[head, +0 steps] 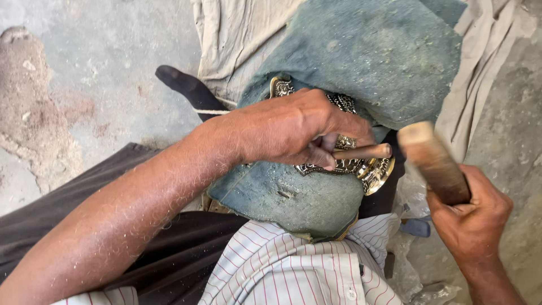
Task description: The person sits on the floor and uses a hammer and chisel to engrave a decorative pattern on a silver-colored metal object. The object is held steady on a cloth pad on the lap while the person repeatedly strikes the chisel to create fine details.
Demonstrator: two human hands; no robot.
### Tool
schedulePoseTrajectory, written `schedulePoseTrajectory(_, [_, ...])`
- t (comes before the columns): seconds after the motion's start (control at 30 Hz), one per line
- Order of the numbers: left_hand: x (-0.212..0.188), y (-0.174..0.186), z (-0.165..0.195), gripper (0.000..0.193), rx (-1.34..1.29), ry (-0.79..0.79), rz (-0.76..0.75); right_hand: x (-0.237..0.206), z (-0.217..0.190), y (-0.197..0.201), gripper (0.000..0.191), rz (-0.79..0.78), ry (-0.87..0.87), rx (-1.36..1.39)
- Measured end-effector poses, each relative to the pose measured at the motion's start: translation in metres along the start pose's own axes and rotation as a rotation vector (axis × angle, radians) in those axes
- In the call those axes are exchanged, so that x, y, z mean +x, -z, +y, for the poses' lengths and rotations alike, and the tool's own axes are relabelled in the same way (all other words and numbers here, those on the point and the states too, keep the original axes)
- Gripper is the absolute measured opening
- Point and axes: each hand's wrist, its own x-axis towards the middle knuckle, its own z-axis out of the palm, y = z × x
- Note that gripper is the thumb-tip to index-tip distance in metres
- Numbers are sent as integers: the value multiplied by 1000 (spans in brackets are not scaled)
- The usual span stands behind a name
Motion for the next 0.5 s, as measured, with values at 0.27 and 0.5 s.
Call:
schedulePoseTrajectory(0.27, [0,1,-5,59,57,-89,34,-2,-4,5,19,76,57,420])
schedulePoseTrajectory(0.5, [2,0,-5,62,67,-89,13,-8,8,2,17,103,-33,665])
